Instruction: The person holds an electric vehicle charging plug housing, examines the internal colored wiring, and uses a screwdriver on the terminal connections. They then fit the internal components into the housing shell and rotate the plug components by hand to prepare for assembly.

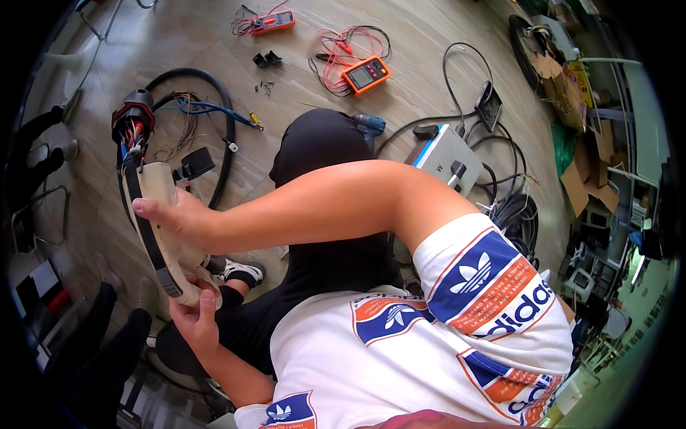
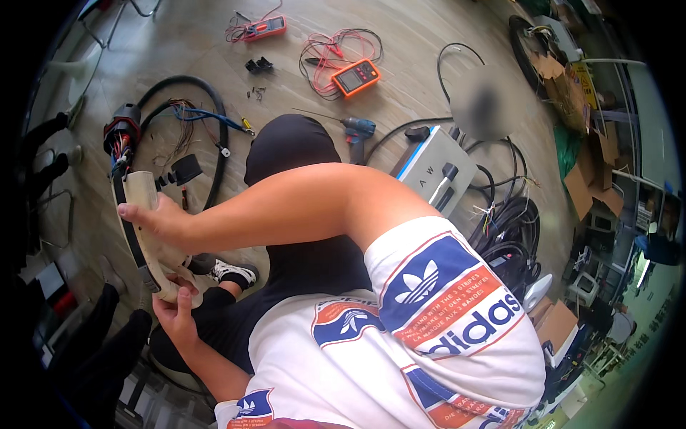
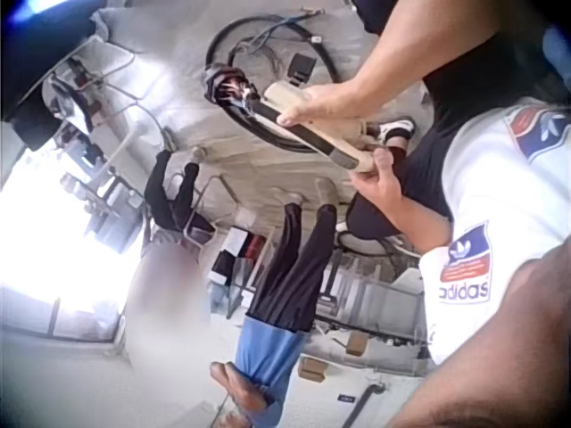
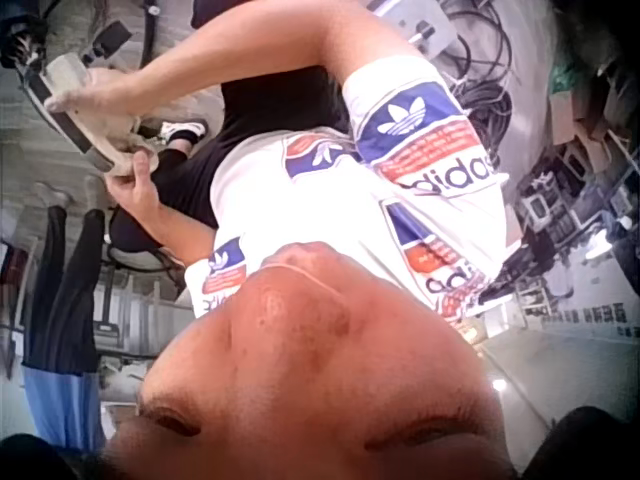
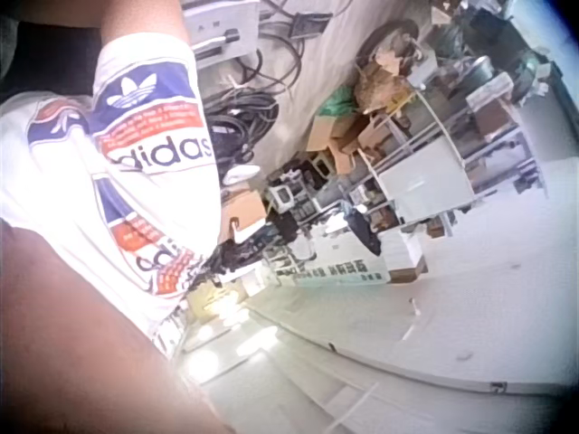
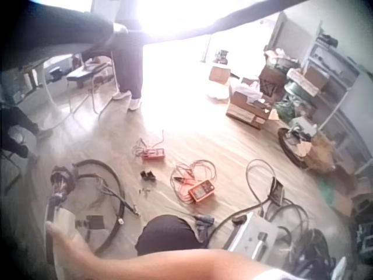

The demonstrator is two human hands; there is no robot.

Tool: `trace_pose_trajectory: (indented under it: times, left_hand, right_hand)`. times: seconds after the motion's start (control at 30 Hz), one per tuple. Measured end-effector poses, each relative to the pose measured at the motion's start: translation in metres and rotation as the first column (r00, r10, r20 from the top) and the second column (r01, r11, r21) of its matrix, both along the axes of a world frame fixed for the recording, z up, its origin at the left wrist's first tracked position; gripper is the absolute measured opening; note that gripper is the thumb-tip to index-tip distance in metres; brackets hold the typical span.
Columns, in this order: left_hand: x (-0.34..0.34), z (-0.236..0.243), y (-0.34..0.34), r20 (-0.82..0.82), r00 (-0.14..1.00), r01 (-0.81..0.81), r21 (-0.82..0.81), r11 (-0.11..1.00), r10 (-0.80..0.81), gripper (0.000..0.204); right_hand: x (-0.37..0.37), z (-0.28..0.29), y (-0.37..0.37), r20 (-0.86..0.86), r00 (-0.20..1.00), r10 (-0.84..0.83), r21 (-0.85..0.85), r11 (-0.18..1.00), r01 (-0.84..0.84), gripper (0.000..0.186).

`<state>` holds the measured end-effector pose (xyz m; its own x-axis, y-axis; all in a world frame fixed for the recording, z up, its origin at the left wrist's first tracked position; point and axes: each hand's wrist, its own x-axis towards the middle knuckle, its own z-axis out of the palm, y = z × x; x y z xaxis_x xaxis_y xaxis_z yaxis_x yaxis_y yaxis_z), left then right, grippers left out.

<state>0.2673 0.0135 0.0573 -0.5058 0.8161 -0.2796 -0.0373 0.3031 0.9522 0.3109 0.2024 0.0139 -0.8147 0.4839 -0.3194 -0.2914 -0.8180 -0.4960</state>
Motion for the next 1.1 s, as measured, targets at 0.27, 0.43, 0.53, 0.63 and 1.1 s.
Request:
trace_pose_trajectory:
  times: [0.27,0.43,0.53,0.63,1.1]
  left_hand:
    - [0.006,-0.029,-0.005,-0.475,0.866,-0.161,0.027,0.987,0.154,0.064]
    - [-0.01,-0.054,-0.024,-0.554,0.833,-0.088,-0.12,0.989,0.007,0.065]
    - [-0.022,-0.088,-0.023,-0.588,0.807,-0.039,-0.145,0.989,-0.054,0.06]
    - [-0.024,-0.111,-0.008,-0.57,0.821,-0.03,-0.087,0.996,-0.026,0.057]
    - [-0.034,0.026,0.078,-0.685,0.721,-0.16,-0.022,0.987,0.102,0.042]
  right_hand:
    - [-0.013,-0.008,0.012,0.134,0.99,-0.033,-0.108,0.993,0.048,0.083]
    - [0.001,0.017,0.024,0.0,1.0,-0.028,-0.196,0.98,0.027,0.076]
    - [-0.003,0.012,0.038,-0.041,0.998,0.042,-0.138,0.989,-0.047,0.071]
    - [0.005,0.029,0.043,0.009,0.99,0.137,-0.169,0.976,-0.134,0.067]
    - [-0.033,0.049,0.086,-0.613,0.79,0.03,0.012,1.0,-0.029,0.078]
